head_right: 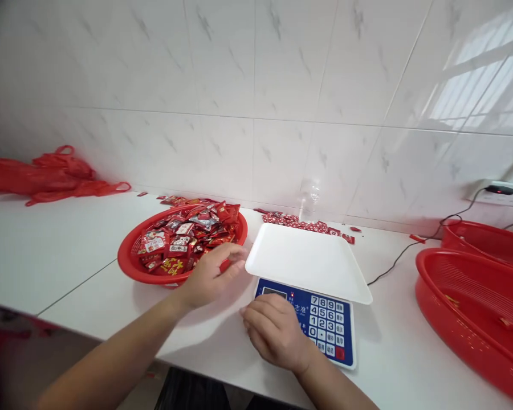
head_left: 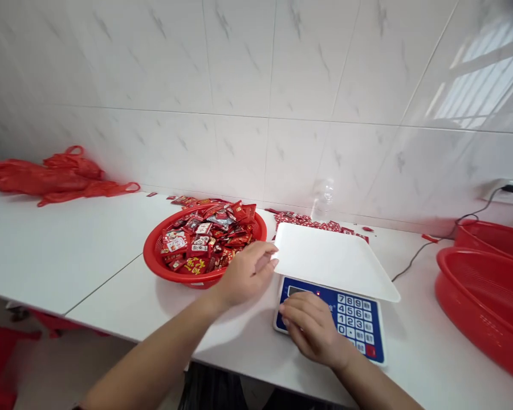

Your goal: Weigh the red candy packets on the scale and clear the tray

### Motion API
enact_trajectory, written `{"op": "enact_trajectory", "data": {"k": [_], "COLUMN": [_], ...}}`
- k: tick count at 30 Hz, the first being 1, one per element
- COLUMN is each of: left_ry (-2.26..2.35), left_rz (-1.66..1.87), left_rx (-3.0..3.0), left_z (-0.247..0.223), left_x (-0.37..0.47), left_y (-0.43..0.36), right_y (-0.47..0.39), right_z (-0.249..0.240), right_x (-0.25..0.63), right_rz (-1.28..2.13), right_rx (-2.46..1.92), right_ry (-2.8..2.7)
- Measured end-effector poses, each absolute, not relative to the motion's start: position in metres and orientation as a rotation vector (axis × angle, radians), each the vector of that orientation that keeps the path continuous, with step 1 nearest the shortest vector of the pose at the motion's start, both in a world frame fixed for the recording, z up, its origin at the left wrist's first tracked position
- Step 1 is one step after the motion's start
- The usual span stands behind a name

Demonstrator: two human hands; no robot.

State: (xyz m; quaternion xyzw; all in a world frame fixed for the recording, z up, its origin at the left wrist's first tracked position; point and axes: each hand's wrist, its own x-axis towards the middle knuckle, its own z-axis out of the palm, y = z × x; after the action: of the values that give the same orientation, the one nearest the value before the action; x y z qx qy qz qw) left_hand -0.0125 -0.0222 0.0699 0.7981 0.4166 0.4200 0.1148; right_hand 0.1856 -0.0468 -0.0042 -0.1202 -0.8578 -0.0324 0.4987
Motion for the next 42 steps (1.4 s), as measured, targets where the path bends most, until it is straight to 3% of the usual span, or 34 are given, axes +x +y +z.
{"op": "enact_trajectory", "data": {"k": [4, 9, 13, 16, 21, 32, 42], "left_ry": [1.604, 1.892, 1.886, 1.884, 1.888, 1.847, 1.930], "left_rz": [0.702, -0.294, -0.648, -0.696, -0.400, -0.139, -0.288], "left_rx": [2.440, 2.295, 2.313, 2.403, 2.327, 2.159, 2.106], "left_z": [0.102, 0.103, 0.092, 0.082, 0.069, 0.077, 0.062], "left_x": [-0.066, -0.132, -0.146, -0.142, -0.127, -0.092, -0.076], "left_y": [0.007, 0.042, 0.046, 0.046, 0.046, 0.066, 0.078], "right_y": [-0.049, -0.055, -0.057, -0.058, -0.059, -0.058, -0.058], "right_z": [-0.015, -0.021, -0.019, -0.019, -0.021, -0.020, -0.017], "right_x": [0.184, 0.192, 0.193, 0.194, 0.193, 0.192, 0.190], "right_rz": [0.111, 0.233, 0.265, 0.244, 0.245, 0.249, 0.229], "right_rx": [-0.285, -0.402, -0.423, -0.443, -0.455, -0.481, -0.495], "right_ry": [-2.038, -1.969, -1.950, -1.961, -1.987, -1.988, -1.987]}}
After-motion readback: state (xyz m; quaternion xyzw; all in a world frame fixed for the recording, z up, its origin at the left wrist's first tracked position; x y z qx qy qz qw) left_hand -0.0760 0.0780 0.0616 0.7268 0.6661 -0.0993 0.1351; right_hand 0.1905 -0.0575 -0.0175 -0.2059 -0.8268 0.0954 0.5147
